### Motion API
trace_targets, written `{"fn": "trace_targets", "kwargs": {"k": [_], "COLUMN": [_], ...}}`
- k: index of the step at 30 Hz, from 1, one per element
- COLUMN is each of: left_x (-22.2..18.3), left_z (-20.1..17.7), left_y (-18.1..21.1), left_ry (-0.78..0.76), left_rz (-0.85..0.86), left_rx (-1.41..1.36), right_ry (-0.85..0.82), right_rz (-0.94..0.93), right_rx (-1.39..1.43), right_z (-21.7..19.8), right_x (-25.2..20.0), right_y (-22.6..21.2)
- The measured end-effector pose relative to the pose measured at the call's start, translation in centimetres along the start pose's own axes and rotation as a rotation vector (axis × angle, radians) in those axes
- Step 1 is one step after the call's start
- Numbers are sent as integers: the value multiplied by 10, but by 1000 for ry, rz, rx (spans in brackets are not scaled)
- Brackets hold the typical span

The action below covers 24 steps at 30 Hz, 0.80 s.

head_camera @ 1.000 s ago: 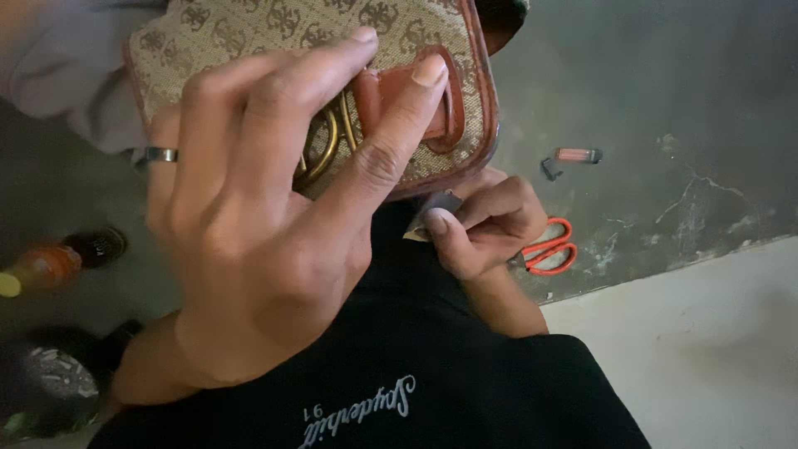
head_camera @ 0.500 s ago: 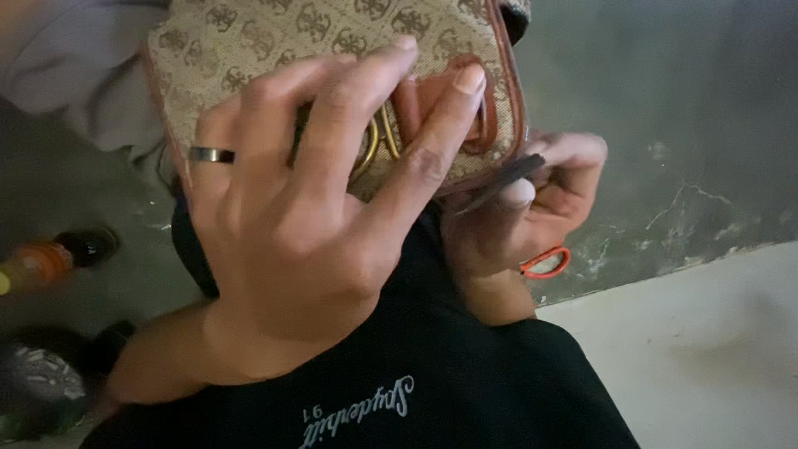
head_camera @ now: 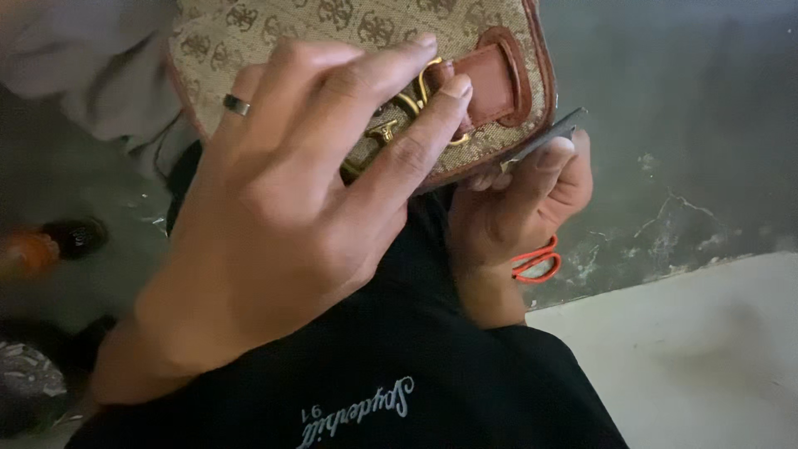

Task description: The person cleans the edges and seams of a patterned handbag using a small cloth.

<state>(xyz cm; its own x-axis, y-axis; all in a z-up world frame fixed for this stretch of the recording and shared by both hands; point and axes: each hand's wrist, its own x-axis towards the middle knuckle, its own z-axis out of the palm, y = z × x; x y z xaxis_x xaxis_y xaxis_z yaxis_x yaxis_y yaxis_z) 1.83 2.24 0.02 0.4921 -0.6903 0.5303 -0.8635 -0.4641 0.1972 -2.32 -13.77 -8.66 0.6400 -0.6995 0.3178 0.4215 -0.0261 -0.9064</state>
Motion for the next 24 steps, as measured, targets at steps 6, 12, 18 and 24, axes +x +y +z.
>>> {"fn": "trace_targets", "kwargs": {"k": [6, 12, 18, 24], "left_x": [0, 5, 11, 19], "left_z": [-5, 2, 16, 21], "left_y": [1, 0, -6, 3], "left_ry": [-20, -29, 55, 140], "left_rz": [-36, 39, 32, -116], "left_rx": [-169, -45, -262, -283], "right_ry": [39, 132, 125, -9], "right_rz": [-106, -69, -37, 1], "right_rx": [-282, -140, 159, 112], "right_z": [-4, 0, 1, 13], "right_x": [-12, -3, -4, 1], "right_y": [0, 0, 5, -6]}}
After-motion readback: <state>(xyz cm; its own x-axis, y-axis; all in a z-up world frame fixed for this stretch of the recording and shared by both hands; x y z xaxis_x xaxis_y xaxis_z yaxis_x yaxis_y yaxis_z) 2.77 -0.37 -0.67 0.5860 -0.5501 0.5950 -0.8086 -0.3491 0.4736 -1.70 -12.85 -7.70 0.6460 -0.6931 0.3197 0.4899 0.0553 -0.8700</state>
